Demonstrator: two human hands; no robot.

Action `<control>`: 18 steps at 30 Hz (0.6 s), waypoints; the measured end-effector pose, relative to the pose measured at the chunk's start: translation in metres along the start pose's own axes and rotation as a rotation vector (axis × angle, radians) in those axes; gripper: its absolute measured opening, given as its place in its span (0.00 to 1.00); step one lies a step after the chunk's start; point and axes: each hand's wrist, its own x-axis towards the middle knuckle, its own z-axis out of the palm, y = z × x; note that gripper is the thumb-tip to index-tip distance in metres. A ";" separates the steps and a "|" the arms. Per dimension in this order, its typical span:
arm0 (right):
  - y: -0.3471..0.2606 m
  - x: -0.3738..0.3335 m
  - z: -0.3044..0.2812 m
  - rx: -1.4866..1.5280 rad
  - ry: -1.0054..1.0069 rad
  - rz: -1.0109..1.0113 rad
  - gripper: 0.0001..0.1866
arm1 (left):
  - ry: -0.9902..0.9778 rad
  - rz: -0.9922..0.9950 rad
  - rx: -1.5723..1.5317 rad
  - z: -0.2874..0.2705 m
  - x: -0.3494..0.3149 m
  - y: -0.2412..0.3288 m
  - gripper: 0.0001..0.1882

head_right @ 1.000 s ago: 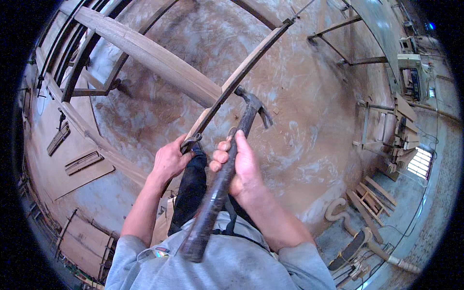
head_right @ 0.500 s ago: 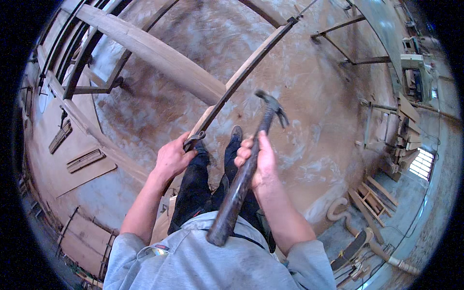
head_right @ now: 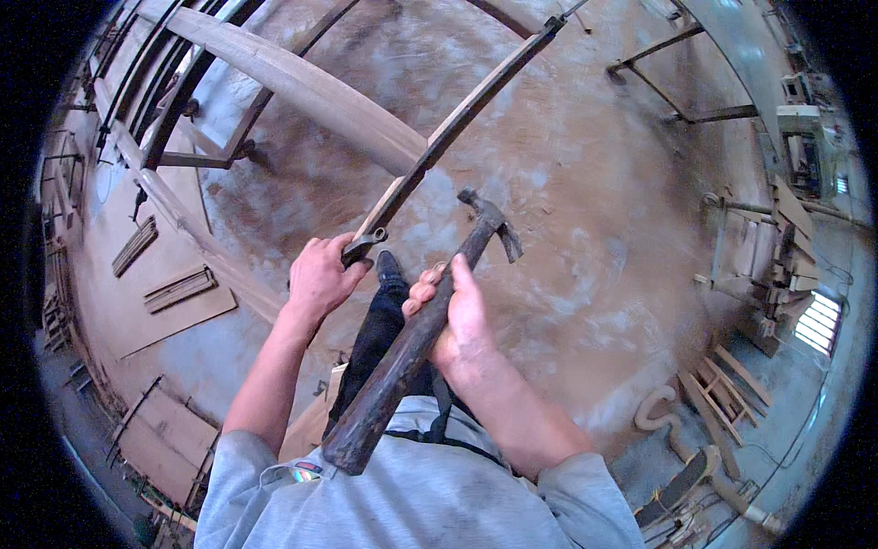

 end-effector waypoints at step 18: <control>0.054 -0.010 -0.030 0.007 -0.013 0.002 0.16 | -0.021 0.098 0.044 0.000 -0.040 -0.030 0.15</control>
